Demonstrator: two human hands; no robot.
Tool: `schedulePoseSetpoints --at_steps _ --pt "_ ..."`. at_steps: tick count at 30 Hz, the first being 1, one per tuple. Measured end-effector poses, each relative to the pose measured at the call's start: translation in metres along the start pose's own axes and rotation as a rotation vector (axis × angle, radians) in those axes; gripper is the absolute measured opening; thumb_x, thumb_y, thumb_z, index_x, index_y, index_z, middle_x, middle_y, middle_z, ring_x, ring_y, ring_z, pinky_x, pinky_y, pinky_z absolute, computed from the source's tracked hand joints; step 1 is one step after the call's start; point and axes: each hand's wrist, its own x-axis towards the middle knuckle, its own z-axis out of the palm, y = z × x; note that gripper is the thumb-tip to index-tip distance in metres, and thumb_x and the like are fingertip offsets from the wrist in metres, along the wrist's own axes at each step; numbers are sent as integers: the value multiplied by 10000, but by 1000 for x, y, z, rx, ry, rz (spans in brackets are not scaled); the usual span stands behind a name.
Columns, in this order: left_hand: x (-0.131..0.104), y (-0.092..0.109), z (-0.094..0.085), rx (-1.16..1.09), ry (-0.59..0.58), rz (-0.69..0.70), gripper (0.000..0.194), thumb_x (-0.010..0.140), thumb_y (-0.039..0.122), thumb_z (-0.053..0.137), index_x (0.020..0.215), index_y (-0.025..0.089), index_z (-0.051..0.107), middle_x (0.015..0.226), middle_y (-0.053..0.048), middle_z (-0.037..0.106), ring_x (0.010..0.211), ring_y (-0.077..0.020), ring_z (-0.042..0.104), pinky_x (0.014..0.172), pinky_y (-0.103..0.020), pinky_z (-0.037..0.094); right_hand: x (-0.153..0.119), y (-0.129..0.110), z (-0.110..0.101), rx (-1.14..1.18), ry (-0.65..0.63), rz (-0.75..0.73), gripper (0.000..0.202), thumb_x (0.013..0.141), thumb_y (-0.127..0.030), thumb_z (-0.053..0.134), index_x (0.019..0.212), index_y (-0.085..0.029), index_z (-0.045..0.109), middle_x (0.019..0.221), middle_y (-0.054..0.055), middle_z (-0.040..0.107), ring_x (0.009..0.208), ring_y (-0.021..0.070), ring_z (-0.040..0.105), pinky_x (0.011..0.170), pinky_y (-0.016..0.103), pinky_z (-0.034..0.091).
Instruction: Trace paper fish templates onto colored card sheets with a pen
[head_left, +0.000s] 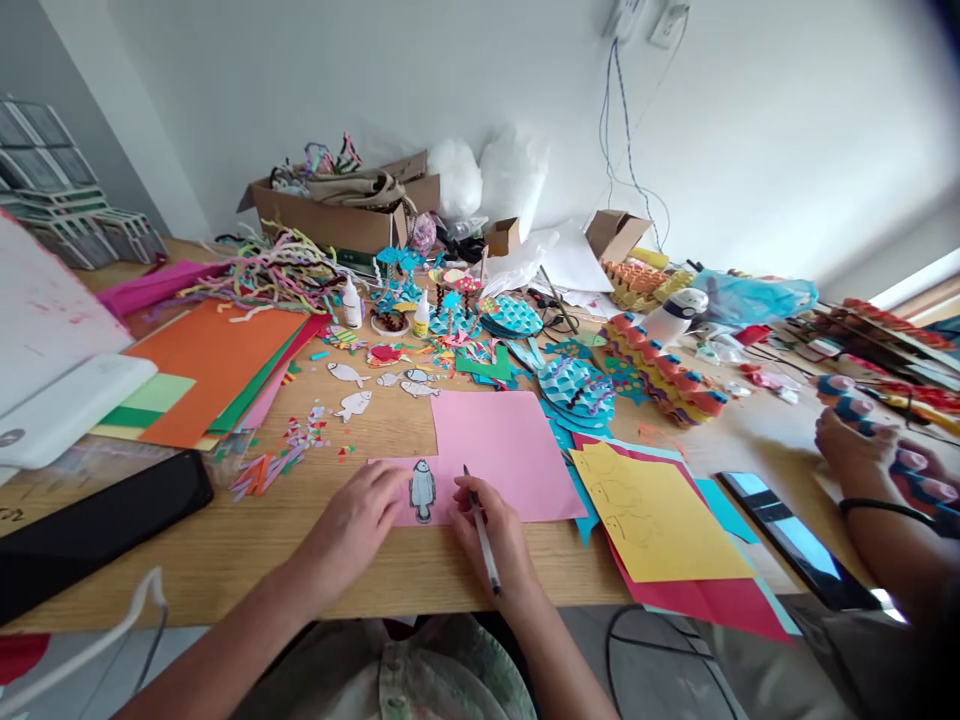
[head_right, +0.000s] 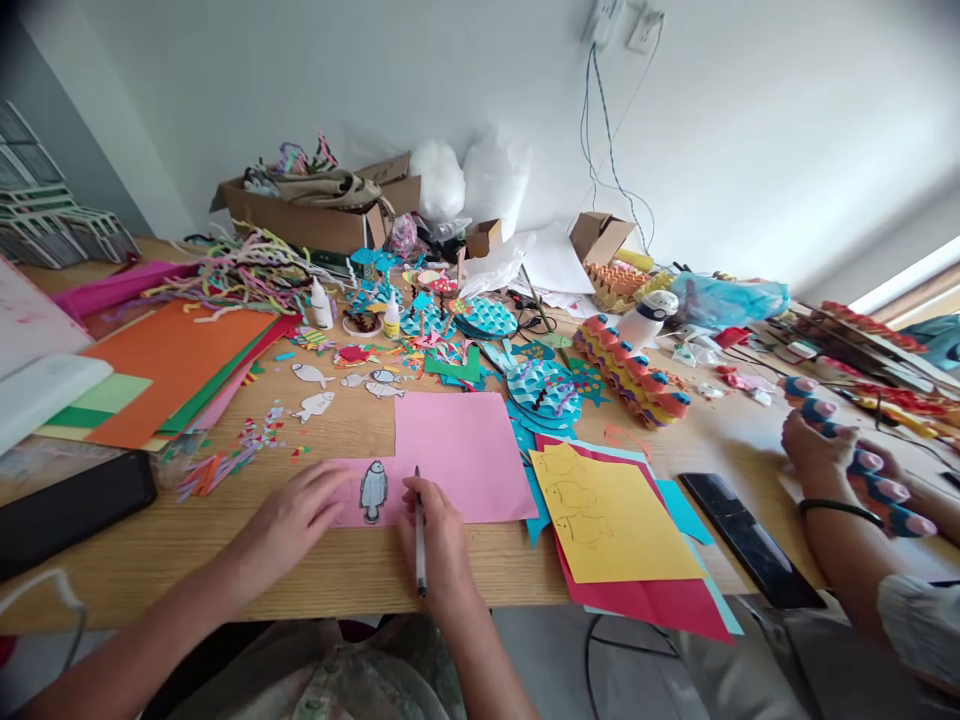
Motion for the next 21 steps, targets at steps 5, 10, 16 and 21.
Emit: schedulePoseSetpoints --at_steps 5,10,16,21 --pt "43 -7 -3 -73 -169 -126 325 774 28 453 1024 186 589 982 -35 637 900 -145 595 819 -256 464 -1 -9 16 -70 -18 -107 442 693 -108 596 1123 -168 519 1003 100 620 906 217 593 790 344 493" --pt "60 -17 9 -16 -174 -114 253 805 75 425 948 170 612 971 -59 622 948 -178 570 859 -311 432 -1 -17 23 -253 -21 -139 455 686 -83 607 1126 -145 511 1009 129 609 922 259 579 771 395 503" --pt "68 -13 10 -18 -233 -109 249 730 49 486 889 183 623 909 -33 621 883 -163 574 808 -276 438 -3 -13 28 -334 4 -149 430 709 -60 592 1122 -141 507 992 130 606 909 263 574 756 393 502" --pt "72 -9 9 -74 -234 -146 188 709 54 510 803 179 613 848 -25 610 805 -152 567 765 -265 441 -3 -10 32 -362 30 -173 432 708 -52 585 1123 -140 504 982 128 612 884 264 580 728 393 510"
